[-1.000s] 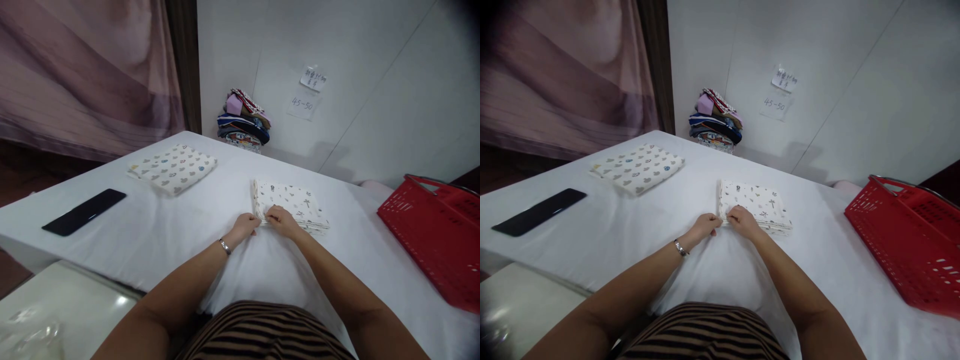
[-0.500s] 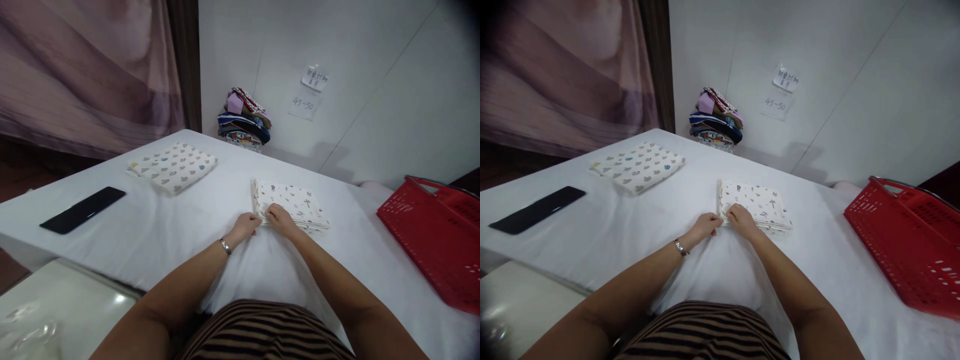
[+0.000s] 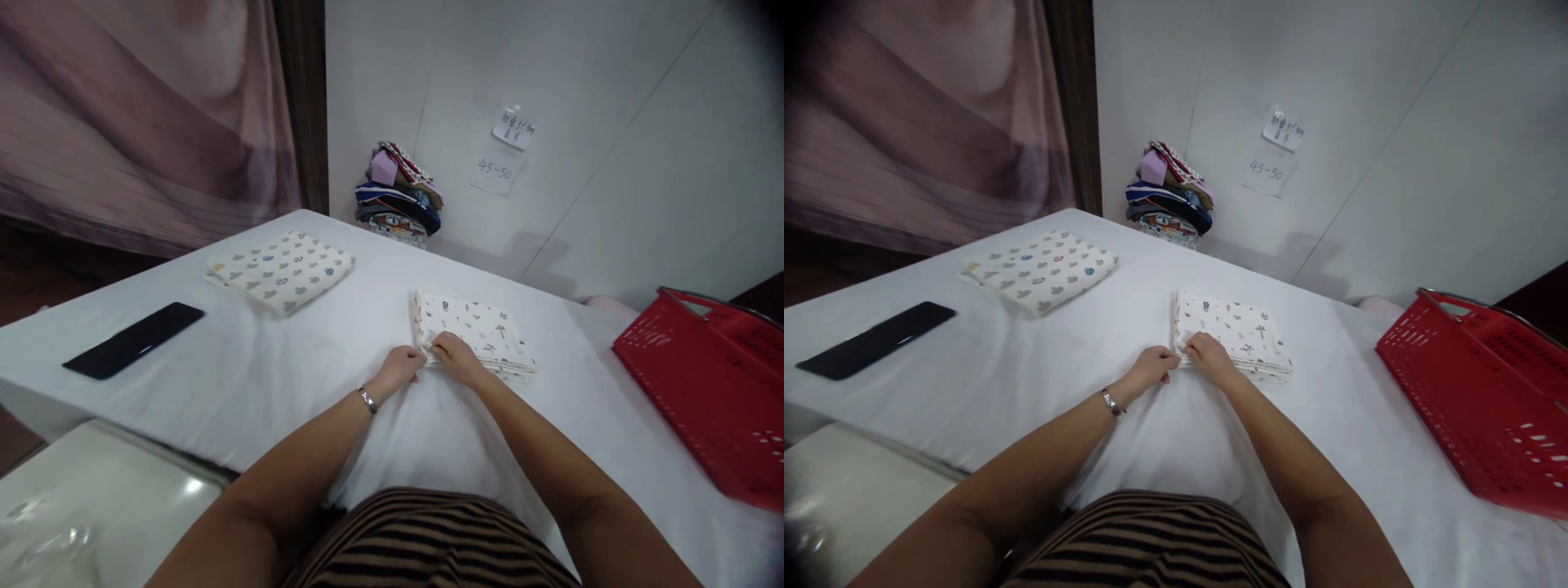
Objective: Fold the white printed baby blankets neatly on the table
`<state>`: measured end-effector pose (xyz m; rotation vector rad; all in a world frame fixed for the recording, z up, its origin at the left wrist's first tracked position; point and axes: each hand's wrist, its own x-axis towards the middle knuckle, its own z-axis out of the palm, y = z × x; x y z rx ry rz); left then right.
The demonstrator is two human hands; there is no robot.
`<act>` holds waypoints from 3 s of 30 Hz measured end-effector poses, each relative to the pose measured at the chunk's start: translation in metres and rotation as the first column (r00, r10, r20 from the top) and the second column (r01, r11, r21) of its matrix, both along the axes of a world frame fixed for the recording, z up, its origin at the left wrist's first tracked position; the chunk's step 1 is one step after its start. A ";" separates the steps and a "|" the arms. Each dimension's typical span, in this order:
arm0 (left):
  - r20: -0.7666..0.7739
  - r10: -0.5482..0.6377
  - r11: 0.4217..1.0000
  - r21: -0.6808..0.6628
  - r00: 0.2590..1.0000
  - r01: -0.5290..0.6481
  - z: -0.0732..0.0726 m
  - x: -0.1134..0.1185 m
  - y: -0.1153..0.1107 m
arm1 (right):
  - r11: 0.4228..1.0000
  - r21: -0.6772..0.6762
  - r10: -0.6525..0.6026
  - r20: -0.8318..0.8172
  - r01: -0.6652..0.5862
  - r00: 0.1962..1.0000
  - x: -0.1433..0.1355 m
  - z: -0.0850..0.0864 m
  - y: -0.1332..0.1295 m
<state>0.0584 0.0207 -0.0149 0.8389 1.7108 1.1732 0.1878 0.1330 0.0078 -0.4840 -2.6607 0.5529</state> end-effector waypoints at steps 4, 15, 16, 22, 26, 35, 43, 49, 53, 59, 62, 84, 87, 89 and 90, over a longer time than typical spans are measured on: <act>0.032 0.012 1.000 0.001 0.999 -0.012 0.001 0.000 0.000 | 0.995 0.093 0.038 -0.044 -0.034 0.998 0.007 0.009 0.003; 0.056 0.014 1.000 -0.005 0.998 -0.014 0.002 -0.001 -0.001 | 0.941 0.325 0.053 0.132 -0.094 0.990 0.002 -0.003 0.002; 0.050 0.015 1.000 -0.009 0.999 -0.014 0.002 -0.001 -0.001 | 0.939 0.330 0.051 0.151 -0.099 0.987 0.002 -0.003 0.002; 0.032 0.013 1.000 0.012 0.999 -0.014 0.001 0.000 -0.001 | 0.951 0.272 0.093 0.200 -0.146 0.975 0.006 0.003 -0.003; 0.039 0.003 1.000 0.029 0.999 -0.004 0.001 -0.001 -0.001 | 0.955 0.264 0.074 0.219 -0.132 0.973 0.005 0.005 -0.004; 0.043 -0.009 0.999 0.034 0.999 0.008 0.003 -0.001 -0.002 | 0.928 0.360 -0.019 0.291 -0.092 0.956 -0.005 0.000 -0.008; 0.085 -0.015 1.000 0.018 0.996 0.013 -0.002 -0.002 0.001 | 0.925 0.365 0.040 0.197 -0.110 0.980 0.004 0.009 0.002; 0.056 -0.019 1.000 0.007 0.998 0.018 -0.003 -0.003 0.002 | 0.888 0.366 0.147 0.345 -0.277 0.927 0.006 0.014 0.000; 0.079 -0.025 0.999 0.037 0.997 0.023 -0.003 -0.003 0.001 | 0.914 0.317 0.150 0.317 -0.254 0.936 0.005 0.012 0.001; 0.093 -0.035 0.998 0.050 0.995 0.031 -0.001 -0.003 0.000 | 0.985 0.133 0.068 0.262 -0.105 0.963 0.004 0.011 -0.001; 0.093 -0.041 0.997 0.068 0.995 0.035 0.000 -0.004 -0.001 | 0.996 0.060 0.049 0.266 -0.068 0.963 0.003 0.014 0.000; 0.289 0.011 1.000 -0.009 0.957 -0.008 0.018 -0.005 -0.004 | 0.900 0.398 0.039 0.330 -0.176 0.943 0.004 0.020 -0.007; 0.313 0.000 1.000 0.018 0.950 -0.006 0.018 -0.006 -0.005 | 0.903 0.392 0.056 0.300 -0.177 0.952 0.006 0.016 -0.008; 0.334 -0.004 1.000 0.027 0.942 -0.005 0.018 -0.006 -0.005 | 0.899 0.409 0.040 0.280 -0.157 0.959 0.008 0.013 -0.010; 0.341 -0.007 1.000 0.029 0.940 -0.003 0.018 -0.006 -0.005 | 0.896 0.422 0.019 0.270 -0.136 0.963 0.008 0.010 -0.011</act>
